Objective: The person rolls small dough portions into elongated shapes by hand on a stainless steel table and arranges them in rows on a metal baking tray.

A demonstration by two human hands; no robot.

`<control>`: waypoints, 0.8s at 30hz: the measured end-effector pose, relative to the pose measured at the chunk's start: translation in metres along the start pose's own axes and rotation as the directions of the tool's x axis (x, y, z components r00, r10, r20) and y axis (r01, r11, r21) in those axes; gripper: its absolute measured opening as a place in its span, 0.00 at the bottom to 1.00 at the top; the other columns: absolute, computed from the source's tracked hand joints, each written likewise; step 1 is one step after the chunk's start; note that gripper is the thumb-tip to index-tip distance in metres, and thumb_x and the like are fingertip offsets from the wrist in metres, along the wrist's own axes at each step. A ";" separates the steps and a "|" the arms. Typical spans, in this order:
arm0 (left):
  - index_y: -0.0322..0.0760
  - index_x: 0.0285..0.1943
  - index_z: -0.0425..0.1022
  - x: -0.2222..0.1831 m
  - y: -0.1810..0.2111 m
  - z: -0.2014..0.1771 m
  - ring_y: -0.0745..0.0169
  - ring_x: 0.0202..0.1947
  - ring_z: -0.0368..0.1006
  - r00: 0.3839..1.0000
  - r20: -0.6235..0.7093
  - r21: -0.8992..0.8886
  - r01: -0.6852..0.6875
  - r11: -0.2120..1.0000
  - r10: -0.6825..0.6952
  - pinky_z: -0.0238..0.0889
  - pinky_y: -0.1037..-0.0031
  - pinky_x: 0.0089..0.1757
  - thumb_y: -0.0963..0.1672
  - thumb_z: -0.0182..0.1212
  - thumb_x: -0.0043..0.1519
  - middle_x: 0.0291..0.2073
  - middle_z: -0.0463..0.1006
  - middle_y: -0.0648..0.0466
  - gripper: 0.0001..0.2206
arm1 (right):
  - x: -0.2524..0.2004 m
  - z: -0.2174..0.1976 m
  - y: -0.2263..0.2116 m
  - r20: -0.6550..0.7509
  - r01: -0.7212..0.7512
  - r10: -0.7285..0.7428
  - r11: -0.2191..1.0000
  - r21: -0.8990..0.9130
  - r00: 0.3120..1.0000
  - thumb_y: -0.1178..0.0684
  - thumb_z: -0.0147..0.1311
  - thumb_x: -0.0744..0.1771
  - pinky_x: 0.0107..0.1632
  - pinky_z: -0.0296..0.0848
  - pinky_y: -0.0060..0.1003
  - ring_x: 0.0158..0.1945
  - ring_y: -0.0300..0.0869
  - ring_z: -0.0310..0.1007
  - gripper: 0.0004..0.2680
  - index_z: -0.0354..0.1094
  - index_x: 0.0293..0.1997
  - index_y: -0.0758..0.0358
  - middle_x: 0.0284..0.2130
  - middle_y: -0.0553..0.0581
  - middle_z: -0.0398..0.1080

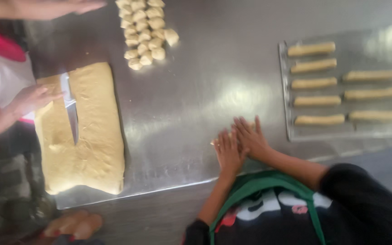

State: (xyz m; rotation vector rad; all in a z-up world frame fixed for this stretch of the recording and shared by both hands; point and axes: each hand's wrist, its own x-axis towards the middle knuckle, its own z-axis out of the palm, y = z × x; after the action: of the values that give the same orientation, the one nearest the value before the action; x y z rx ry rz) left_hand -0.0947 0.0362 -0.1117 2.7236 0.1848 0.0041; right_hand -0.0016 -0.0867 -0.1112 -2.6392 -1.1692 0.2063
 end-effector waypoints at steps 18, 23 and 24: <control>0.36 0.53 0.77 0.199 0.221 -0.044 0.46 0.48 0.73 0.881 -0.056 -0.373 -0.455 0.809 0.470 0.64 0.60 0.48 0.43 0.69 0.58 0.45 0.79 0.48 0.15 | -0.137 -0.182 0.273 -0.585 -0.227 0.415 0.901 0.369 0.696 0.60 0.63 0.63 0.53 0.69 0.46 0.50 0.49 0.76 0.12 0.75 0.52 0.60 0.46 0.54 0.77; 0.42 0.47 0.77 0.303 0.304 0.053 0.52 0.53 0.72 0.859 -0.012 -0.168 -0.507 0.846 0.512 0.61 0.60 0.53 0.44 0.69 0.56 0.46 0.80 0.55 0.12 | -0.136 -0.180 0.395 -0.510 -0.382 0.510 0.859 0.340 0.693 0.61 0.63 0.67 0.59 0.65 0.49 0.59 0.52 0.72 0.09 0.73 0.51 0.58 0.52 0.53 0.75; 0.42 0.49 0.77 0.302 0.297 0.065 0.53 0.55 0.72 0.838 -0.043 -0.140 -0.544 0.827 0.544 0.61 0.60 0.55 0.44 0.68 0.58 0.49 0.79 0.56 0.12 | -0.134 -0.171 0.399 -0.497 -0.396 0.531 0.846 0.356 0.687 0.62 0.62 0.66 0.61 0.66 0.50 0.60 0.54 0.70 0.10 0.73 0.51 0.59 0.55 0.54 0.75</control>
State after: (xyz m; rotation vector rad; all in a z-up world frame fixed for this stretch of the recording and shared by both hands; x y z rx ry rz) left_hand 0.2451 -0.2197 -0.0601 2.5304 -0.5787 0.1750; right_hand 0.2304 -0.4728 -0.0550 -2.4611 -0.2374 -0.3537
